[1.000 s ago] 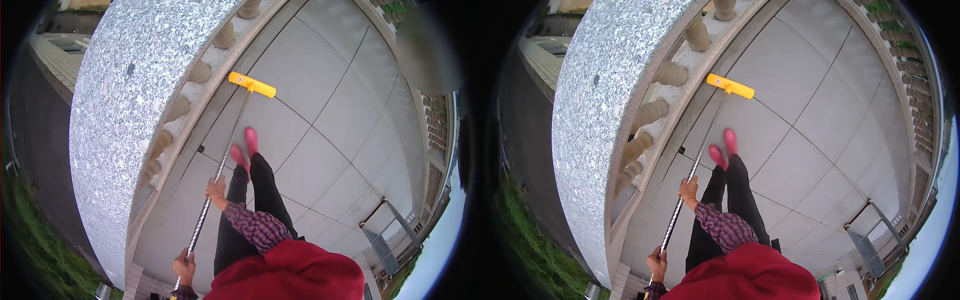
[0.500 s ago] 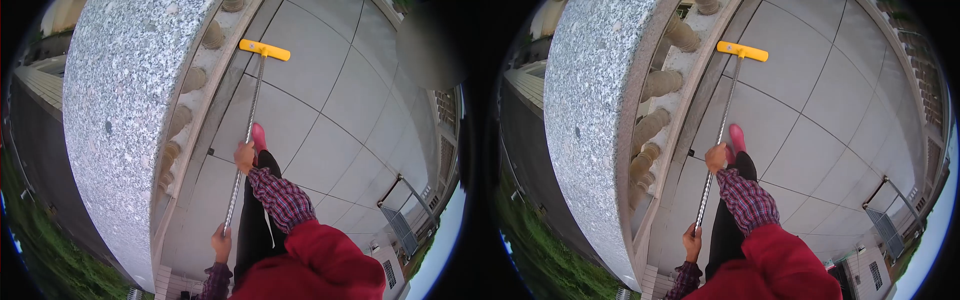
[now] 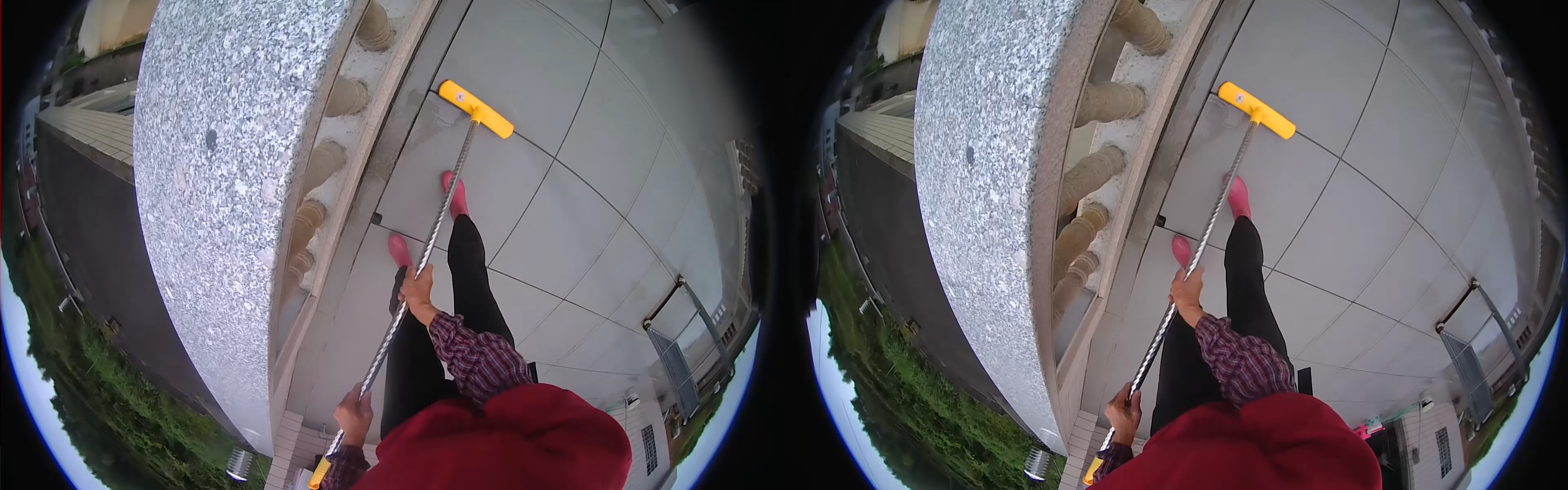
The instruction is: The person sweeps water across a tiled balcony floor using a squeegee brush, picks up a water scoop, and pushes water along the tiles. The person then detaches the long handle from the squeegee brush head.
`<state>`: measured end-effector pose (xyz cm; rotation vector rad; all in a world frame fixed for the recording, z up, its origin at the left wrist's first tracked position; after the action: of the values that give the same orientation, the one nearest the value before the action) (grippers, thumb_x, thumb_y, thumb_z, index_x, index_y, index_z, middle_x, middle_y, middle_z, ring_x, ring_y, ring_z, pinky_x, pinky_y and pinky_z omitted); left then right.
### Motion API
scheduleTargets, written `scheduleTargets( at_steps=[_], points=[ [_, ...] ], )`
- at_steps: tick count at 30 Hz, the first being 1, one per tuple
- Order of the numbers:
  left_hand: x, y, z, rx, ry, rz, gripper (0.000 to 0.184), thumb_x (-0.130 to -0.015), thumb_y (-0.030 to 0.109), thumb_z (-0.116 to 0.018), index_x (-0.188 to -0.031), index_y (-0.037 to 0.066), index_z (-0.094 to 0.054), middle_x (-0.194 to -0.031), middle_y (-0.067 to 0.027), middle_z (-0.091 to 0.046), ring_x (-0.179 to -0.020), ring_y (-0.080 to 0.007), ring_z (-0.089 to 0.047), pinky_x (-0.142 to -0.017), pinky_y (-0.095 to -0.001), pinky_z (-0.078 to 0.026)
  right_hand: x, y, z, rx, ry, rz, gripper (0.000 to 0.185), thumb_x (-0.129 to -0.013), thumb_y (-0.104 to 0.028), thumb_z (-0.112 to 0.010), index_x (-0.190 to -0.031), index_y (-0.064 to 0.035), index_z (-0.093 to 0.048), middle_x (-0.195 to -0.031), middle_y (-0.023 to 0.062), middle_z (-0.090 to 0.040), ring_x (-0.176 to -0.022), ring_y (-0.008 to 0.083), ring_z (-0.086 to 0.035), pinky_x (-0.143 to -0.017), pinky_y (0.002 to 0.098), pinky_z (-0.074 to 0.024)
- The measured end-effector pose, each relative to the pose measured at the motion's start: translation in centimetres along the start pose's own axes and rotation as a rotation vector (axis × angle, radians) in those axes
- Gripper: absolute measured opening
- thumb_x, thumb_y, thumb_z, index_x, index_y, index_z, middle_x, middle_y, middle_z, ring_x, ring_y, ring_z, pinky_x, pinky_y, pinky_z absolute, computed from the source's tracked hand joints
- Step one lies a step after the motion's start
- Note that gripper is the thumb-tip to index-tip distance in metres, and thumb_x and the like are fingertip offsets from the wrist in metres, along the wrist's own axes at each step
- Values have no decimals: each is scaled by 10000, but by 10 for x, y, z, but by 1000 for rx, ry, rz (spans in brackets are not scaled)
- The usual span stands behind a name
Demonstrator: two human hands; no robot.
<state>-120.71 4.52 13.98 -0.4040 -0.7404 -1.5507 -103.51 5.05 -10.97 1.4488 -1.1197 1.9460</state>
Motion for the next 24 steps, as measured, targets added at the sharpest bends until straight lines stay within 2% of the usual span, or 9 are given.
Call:
scheduleTargets(
  at_steps=[6,10,12,14,15,17,18,22,24],
  points=[
    [-80,53,-59,43,-50,-234,236,-761,191,-546,-968,79,-544,-717,-145,-567,-638,-332,-555,-541,-394,-436,-114,-70,55,263,284,196,253,-797,-174,-456,-840,52,-352,-574,150,-499,-377,236,-511,-318,329,-413],
    [-48,-61,-47,77,-110,-145,258,-757,200,-550,-974,62,-559,-749,-174,-582,-658,-343,-558,-557,-407,-433,-54,21,-8,356,319,130,242,-782,-149,-469,-855,58,-367,-594,199,-516,-435,300,-542,-397,370,-447],
    [-14,-148,-36,150,-14,-154,255,-751,212,-551,-955,62,-579,-724,-181,-580,-647,-341,-562,-551,-405,-430,-52,133,-55,517,462,323,231,-775,-143,-474,-825,35,-335,-595,198,-510,-414,295,-543,-364,371,-451],
    [25,-187,3,54,-195,149,257,-745,220,-548,-946,65,-587,-667,-179,-569,-616,-333,-567,-538,-404,-423,-12,215,-95,488,282,143,251,-758,-129,-497,-846,41,-334,-635,233,-528,-459,330,-556,-423,383,-469],
    [47,-209,15,-30,-178,143,266,-738,217,-546,-952,64,-583,-618,-171,-557,-580,-328,-563,-520,-399,-415,61,180,-103,509,332,143,254,-759,-123,-490,-852,48,-328,-663,240,-539,-469,325,-561,-421,370,-472],
    [89,-248,32,-50,-113,210,243,-718,235,-562,-901,79,-599,-578,-157,-547,-569,-327,-562,-518,-392,-422,92,249,-128,663,369,242,243,-765,-113,-476,-847,48,-314,-683,243,-542,-467,316,-563,-390,358,-466],
    [102,-257,40,-51,-87,276,229,-711,244,-568,-871,85,-605,-566,-152,-545,-569,-331,-562,-516,-392,-425,105,272,-137,550,255,134,231,-770,-106,-463,-848,47,-308,-682,237,-540,-463,309,-562,-374,355,-461],
    [112,-264,59,-166,-29,252,192,-706,255,-578,-795,87,-606,-543,-135,-546,-542,-317,-567,-489,-385,-429,152,255,-139,263,31,-147,203,-782,-98,-432,-846,38,-295,-646,214,-524,-446,299,-554,-339,360,-448],
    [94,-268,39,-130,-41,218,199,-708,258,-580,-800,84,-606,-548,-138,-548,-544,-319,-566,-491,-387,-430,134,244,-130,204,75,-23,211,-783,-108,-432,-845,36,-292,-626,201,-516,-428,282,-549,-337,353,-454]
  ],
)
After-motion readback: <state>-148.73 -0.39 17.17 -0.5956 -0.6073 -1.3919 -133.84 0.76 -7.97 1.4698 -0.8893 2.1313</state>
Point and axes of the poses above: each hand's wrist, its own x-axis away from the middle knuckle, its own z-axis out of the back of the hand, y = z × x, the point moved 3 cm from there along -x, towards the middle knuckle
